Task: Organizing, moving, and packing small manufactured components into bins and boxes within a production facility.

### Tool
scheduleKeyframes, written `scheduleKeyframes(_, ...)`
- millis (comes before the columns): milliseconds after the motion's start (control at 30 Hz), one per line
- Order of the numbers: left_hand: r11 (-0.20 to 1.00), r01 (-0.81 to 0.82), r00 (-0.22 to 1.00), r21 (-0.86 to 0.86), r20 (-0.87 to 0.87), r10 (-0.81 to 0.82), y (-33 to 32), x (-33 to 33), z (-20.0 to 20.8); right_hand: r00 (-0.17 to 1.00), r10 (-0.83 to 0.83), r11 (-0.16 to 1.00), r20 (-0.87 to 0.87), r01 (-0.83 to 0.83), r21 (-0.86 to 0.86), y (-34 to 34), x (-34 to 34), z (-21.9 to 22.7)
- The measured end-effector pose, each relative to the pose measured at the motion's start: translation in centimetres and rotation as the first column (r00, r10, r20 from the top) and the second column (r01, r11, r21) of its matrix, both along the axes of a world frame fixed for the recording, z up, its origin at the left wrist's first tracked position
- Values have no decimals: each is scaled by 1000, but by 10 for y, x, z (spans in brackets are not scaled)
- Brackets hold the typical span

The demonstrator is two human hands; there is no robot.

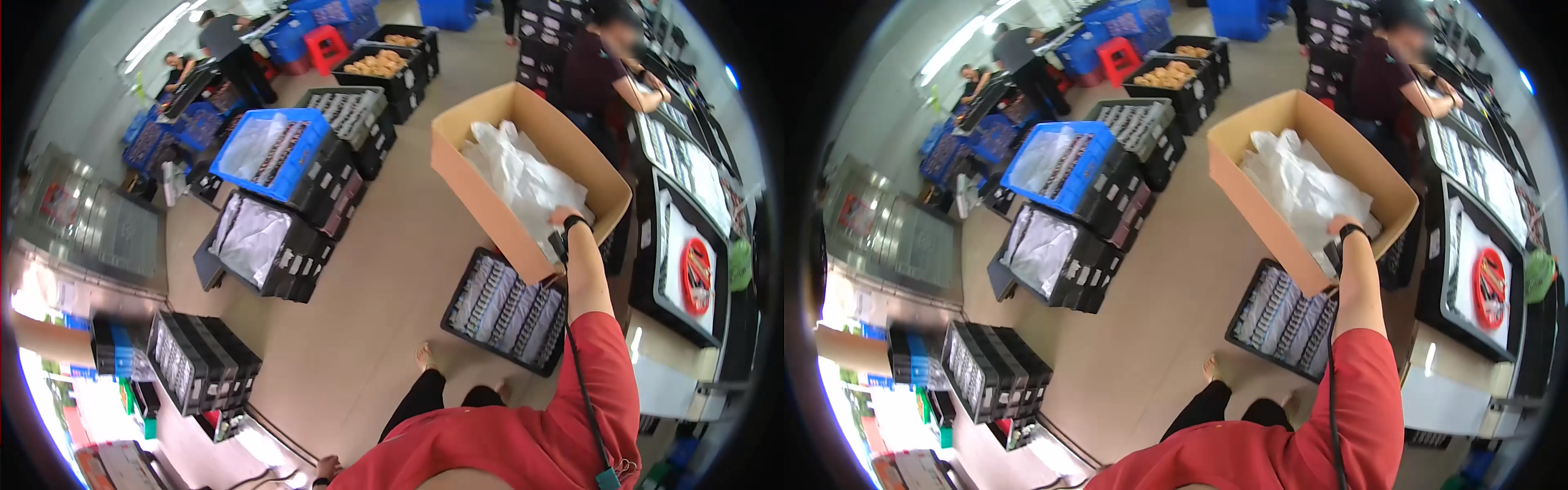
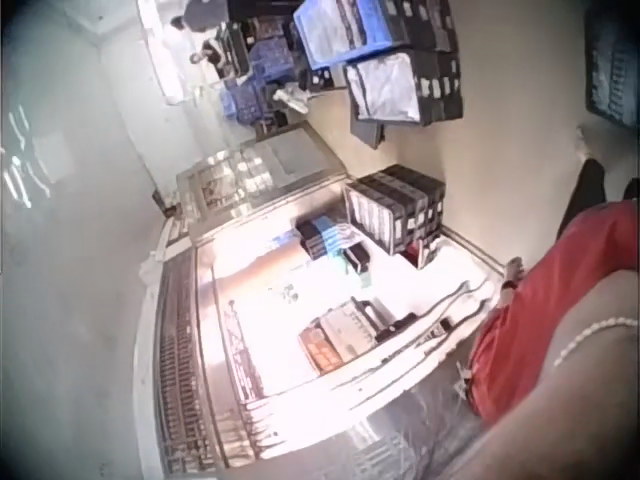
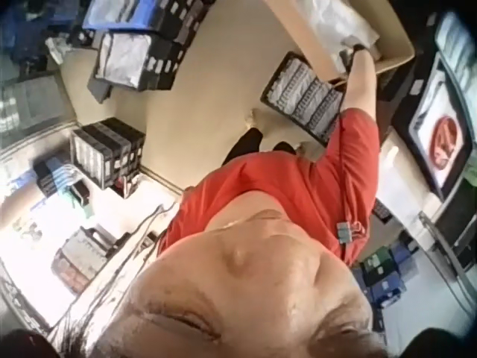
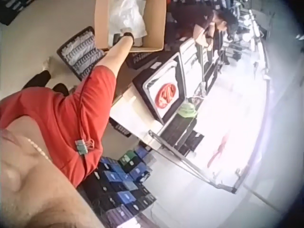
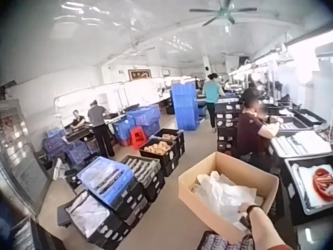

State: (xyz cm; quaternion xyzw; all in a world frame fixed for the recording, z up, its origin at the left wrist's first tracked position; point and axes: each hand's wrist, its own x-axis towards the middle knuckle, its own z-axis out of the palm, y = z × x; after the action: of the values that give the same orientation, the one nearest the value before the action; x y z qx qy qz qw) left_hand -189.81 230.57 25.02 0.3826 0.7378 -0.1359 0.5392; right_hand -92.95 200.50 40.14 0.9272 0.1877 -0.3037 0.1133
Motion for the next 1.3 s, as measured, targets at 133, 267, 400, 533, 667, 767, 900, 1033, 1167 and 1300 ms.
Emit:
scheduleKeyframes(133,971,181,983,158,-22,-180,91,112,100,714,-672,-96,-196,178,979,-3,11,13)
scheduleKeyframes(267,906,270,957,327,11,-289,139,220,122,561,-685,-567,-464,-11,824,-67,5,98)
scheduleKeyframes(400,859,440,879,260,72,-472,120,272,132,569,-800,-273,-187,-69,960,-92,7,99)
scheduleKeyframes(533,833,543,831,109,78,-551,80,259,124,684,-554,-223,-474,427,877,-63,-20,99)
scheduleKeyframes(667,779,627,779,16,-15,-627,44,246,143,528,-131,-266,-839,797,542,-41,-7,67)
scheduleKeyframes(767,863,505,863,25,-32,-504,22,211,142,202,-342,-683,-918,618,390,13,22,-7)
scheduleKeyframes(900,670,730,674,135,14,-738,65,175,69,-116,-686,-645,-718,554,526,-36,87,-157)
scheduleKeyframes(1033,733,651,749,198,-9,-663,86,182,92,-414,-707,-688,-573,591,422,58,-1,-41)
scheduleKeyframes(1167,640,746,637,181,85,-766,153,284,86,-16,-918,-273,-395,749,604,2,28,-117)
scheduleKeyframes(1300,647,751,635,132,123,-763,200,328,92,864,-360,592,-352,503,630,115,-1,-51)
